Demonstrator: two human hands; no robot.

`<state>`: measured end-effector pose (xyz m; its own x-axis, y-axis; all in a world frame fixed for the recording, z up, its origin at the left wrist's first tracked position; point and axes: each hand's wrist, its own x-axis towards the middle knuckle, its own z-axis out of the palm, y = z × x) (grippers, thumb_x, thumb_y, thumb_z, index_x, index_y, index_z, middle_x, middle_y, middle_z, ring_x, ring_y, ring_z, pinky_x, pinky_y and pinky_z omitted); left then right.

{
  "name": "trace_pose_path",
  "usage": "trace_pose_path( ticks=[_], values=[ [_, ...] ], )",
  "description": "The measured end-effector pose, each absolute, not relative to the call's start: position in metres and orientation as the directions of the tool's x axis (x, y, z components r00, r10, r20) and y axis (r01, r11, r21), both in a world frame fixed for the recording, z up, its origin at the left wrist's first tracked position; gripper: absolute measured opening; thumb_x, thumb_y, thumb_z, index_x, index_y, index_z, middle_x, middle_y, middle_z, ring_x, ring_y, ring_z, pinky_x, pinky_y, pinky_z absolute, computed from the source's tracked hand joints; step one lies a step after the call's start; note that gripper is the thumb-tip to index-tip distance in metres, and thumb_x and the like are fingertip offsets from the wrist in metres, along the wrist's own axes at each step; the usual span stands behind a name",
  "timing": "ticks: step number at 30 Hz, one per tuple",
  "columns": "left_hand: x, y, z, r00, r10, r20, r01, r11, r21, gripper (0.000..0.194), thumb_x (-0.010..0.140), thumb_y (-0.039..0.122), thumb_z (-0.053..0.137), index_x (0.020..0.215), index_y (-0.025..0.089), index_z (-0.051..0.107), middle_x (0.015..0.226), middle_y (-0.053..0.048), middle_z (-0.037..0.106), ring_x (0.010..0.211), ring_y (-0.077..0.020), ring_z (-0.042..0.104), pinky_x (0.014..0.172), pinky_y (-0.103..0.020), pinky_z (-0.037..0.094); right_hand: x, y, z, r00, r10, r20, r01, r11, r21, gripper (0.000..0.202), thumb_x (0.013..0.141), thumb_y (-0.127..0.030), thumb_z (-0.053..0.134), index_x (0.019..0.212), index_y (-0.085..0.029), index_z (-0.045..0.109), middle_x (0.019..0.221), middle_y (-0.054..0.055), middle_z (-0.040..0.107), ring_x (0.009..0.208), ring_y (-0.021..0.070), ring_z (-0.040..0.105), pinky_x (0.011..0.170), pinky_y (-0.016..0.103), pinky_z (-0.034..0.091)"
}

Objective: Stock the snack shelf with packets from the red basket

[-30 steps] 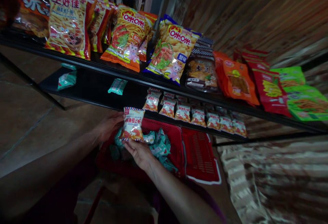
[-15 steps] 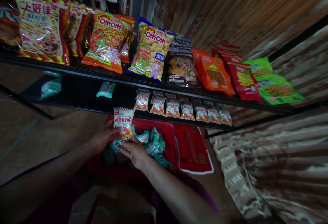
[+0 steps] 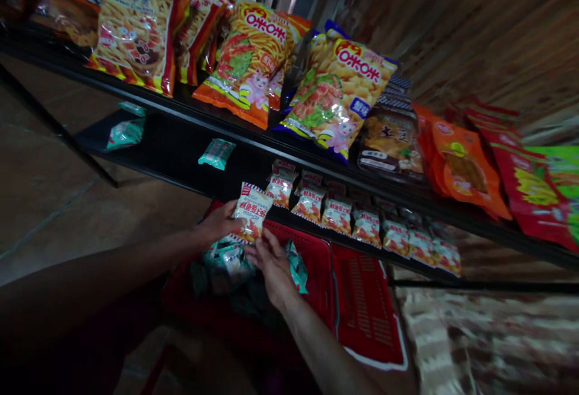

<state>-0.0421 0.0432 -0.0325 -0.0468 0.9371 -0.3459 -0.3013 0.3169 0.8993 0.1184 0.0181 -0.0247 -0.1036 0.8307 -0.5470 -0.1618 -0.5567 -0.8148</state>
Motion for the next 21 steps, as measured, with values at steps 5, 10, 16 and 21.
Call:
trace_pose_path(
  ticks=[5,10,16,21],
  values=[
    [-0.05,0.09,-0.044,-0.23,0.91,-0.346,-0.191,0.306,0.933,0.047,0.059,0.02,0.077,0.102,0.017,0.058,0.081,-0.006,0.066,0.075,-0.0194,0.062,0.073,-0.031,0.048,0.095,0.067,-0.041,0.043,0.914,-0.404,-0.148,-0.394,-0.907,0.043,0.054,-0.031,0.082,0.087,-0.024,0.056,0.068,-0.005,0.066,0.064,0.0111,0.064,0.056,0.019,0.047],
    [-0.064,0.135,-0.047,-0.258,0.916,-0.306,-0.3,0.225,0.927,0.039,0.061,0.015,0.075,0.097,0.018,0.06,0.078,-0.003,0.063,0.071,-0.0152,0.06,0.067,-0.026,0.049,0.07,0.123,-0.052,0.107,0.942,-0.318,-0.149,-0.301,-0.942,0.04,0.055,-0.025,0.078,0.084,-0.024,0.051,0.06,-0.007,0.061,0.06,0.0104,0.063,0.052,0.018,0.046],
    [-0.075,0.179,-0.055,-0.252,0.896,-0.366,-0.38,0.256,0.889,0.045,0.07,0.005,0.059,0.113,0.016,0.055,0.092,-0.007,0.063,0.076,-0.0162,0.06,0.065,-0.026,0.05,0.043,0.178,-0.059,0.175,0.948,-0.265,-0.168,-0.236,-0.957,0.022,0.061,-0.009,0.065,0.07,-0.021,0.05,0.061,-0.007,0.057,0.06,0.0074,0.058,0.062,0.019,0.052],
    [-0.075,0.216,-0.06,-0.284,0.907,-0.309,-0.412,0.175,0.894,0.06,0.069,0.001,0.055,0.124,0.022,0.049,0.107,-0.009,0.061,0.079,-0.0176,0.06,0.065,-0.029,0.05,0.027,0.22,-0.061,0.158,0.957,-0.242,-0.102,-0.228,-0.968,0.018,0.062,-0.002,0.056,0.064,-0.019,0.052,0.072,-0.005,0.059,0.072,0.0072,0.059,0.073,0.021,0.052]
  ],
)
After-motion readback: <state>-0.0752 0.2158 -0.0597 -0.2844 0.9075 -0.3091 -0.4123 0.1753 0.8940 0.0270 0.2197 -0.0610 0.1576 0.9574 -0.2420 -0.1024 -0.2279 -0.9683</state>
